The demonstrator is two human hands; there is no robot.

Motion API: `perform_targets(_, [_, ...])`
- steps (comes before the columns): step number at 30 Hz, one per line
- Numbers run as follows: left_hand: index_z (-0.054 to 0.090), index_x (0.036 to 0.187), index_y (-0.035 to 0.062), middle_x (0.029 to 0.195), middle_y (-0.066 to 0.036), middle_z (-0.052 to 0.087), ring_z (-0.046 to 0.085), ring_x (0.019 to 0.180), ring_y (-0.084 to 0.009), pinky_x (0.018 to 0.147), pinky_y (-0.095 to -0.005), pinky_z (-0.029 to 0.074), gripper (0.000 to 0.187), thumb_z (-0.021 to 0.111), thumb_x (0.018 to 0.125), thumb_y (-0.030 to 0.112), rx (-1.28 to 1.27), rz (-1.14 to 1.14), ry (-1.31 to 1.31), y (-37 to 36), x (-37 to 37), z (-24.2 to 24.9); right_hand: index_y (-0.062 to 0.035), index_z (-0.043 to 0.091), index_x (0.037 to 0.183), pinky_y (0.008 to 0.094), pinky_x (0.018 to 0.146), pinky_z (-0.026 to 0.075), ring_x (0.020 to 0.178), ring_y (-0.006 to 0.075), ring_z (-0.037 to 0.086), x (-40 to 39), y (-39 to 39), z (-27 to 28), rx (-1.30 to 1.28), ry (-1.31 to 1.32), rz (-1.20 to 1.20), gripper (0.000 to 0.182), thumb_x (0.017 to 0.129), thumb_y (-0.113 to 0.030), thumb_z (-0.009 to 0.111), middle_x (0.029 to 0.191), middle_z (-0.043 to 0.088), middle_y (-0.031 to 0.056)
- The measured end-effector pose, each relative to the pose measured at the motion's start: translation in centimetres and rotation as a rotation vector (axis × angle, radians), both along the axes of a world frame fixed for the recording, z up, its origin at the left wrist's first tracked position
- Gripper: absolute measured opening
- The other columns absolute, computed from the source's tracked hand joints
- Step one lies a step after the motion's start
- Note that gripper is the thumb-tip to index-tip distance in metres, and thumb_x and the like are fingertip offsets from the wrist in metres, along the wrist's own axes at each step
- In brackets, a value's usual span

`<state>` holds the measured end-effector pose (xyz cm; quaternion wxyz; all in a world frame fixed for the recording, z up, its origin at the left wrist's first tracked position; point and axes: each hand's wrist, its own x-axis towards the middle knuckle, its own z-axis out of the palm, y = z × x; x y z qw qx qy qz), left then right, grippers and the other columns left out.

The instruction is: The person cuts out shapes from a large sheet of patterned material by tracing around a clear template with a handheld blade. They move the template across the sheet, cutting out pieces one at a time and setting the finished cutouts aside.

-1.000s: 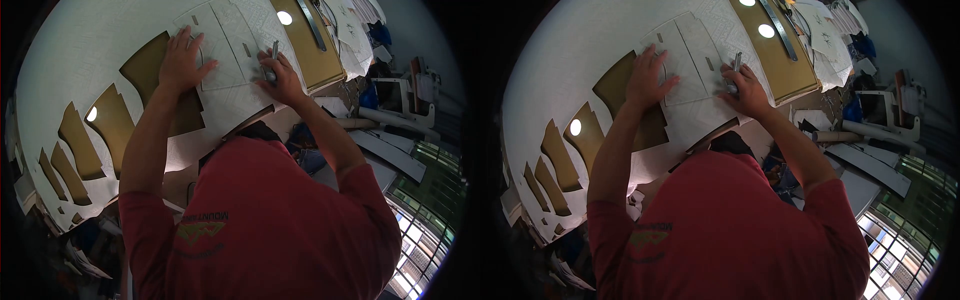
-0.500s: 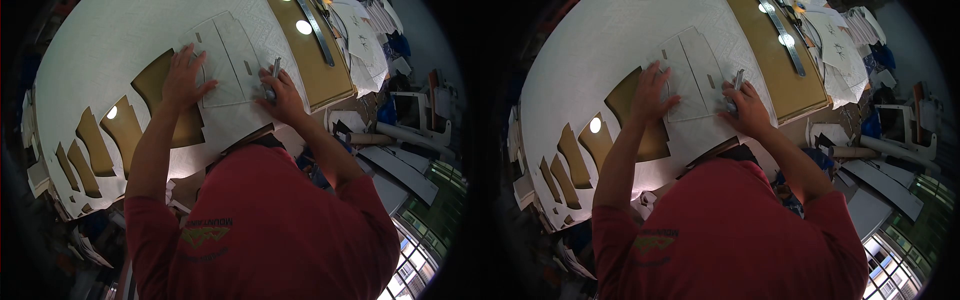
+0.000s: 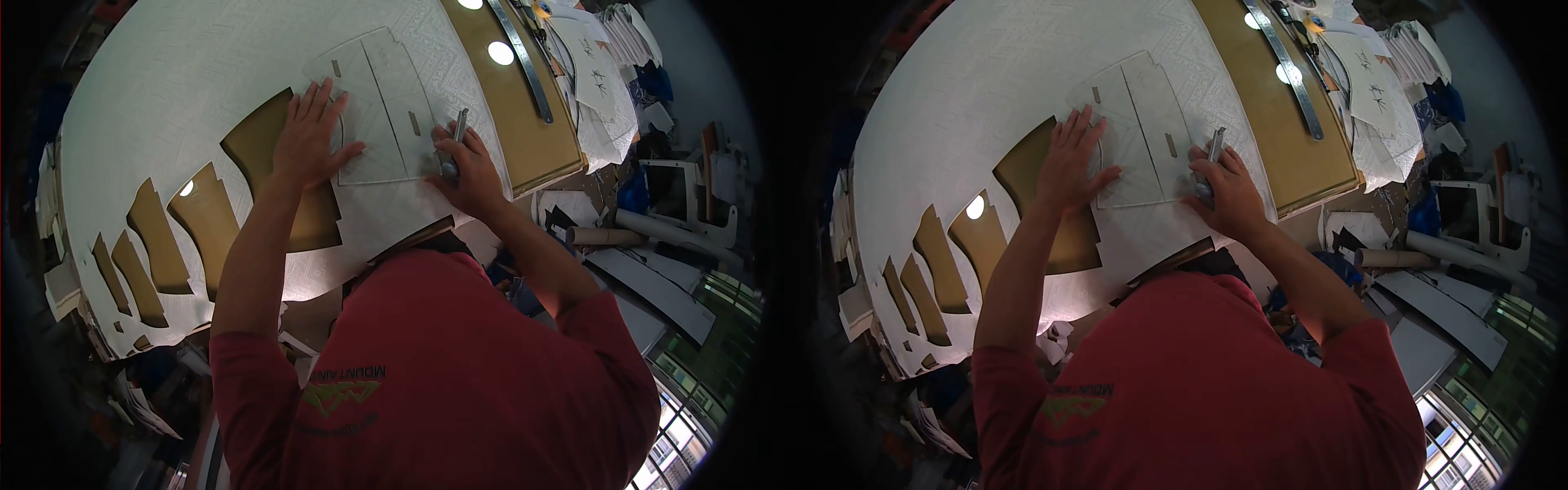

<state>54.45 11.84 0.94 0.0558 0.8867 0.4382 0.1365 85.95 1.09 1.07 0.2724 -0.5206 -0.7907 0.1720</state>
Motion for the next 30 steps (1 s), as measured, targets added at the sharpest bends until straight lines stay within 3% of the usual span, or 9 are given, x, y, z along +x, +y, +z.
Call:
perform_targets(4, [0.048,0.151,0.0090,0.166,-0.018,0.033,0.027,0.155,-0.0373,0.126,-0.0556,0.020,0.086,0.068,0.088,0.064,0.002,0.006,-0.041,-0.11,-0.04,-0.18,-0.0103,0.053,0.125,0.0507,0.124,0.031,0.147,0.0380,0.043,0.03,0.08,-0.08,0.002,-0.017,-0.003,0.061,0.077,-0.020,0.089,0.150,0.059,0.0117])
perform_targets(6, [0.049,0.151,0.0088,0.165,-0.019,0.034,0.028,0.155,-0.0374,0.126,-0.0554,0.020,0.086,0.069,0.088,0.064,0.009,0.003,-0.050,-0.08,-0.07,-0.20,-0.0102,0.053,0.126,0.0544,0.122,0.032,0.137,0.0413,0.051,-0.01,0.09,-0.02,0.031,-0.011,0.006,0.060,0.079,-0.023,0.087,0.148,0.059,0.0133])
perform_targets(16, [0.053,0.149,0.0095,0.163,-0.019,0.037,0.031,0.153,-0.0387,0.125,-0.0583,0.020,0.085,0.072,0.086,0.063,0.055,-0.006,-0.040,0.20,-0.01,-0.50,-0.0106,0.053,0.126,0.0541,0.121,0.034,0.135,0.0395,0.053,0.03,0.06,0.19,0.055,0.006,0.015,0.062,0.076,-0.022,0.088,0.146,0.060,0.0140])
perform_targets(22, [0.054,0.146,0.0093,0.161,-0.019,0.038,0.032,0.152,-0.0393,0.125,-0.0582,0.020,0.083,0.073,0.085,0.062,0.057,-0.022,-0.073,0.32,-0.04,-0.52,-0.0111,0.053,0.125,0.0494,0.118,0.038,0.133,0.0392,0.053,-0.36,0.08,0.69,0.048,-0.006,0.007,0.063,0.075,-0.020,0.088,0.144,0.061,0.0140])
perform_targets(24, [0.054,0.146,0.0093,0.161,-0.019,0.038,0.032,0.152,-0.0393,0.125,-0.0585,0.021,0.083,0.074,0.084,0.062,0.056,-0.023,-0.072,0.34,-0.04,-0.49,-0.0102,0.054,0.124,0.0471,0.113,0.045,0.138,0.0411,0.050,-0.36,0.19,0.87,0.033,-0.011,0.062,0.060,0.075,-0.015,0.089,0.145,0.060,0.0152])
perform_targets(30, [0.055,0.145,0.0092,0.161,-0.019,0.039,0.033,0.151,-0.0397,0.124,-0.0595,0.022,0.084,0.075,0.083,0.062,0.049,-0.018,-0.081,0.29,0.08,-0.37,-0.0102,0.053,0.125,0.0476,0.114,0.045,0.139,0.0408,0.050,-0.29,0.30,0.22,0.020,0.001,0.118,0.057,0.078,-0.013,0.086,0.145,0.061,0.0158])
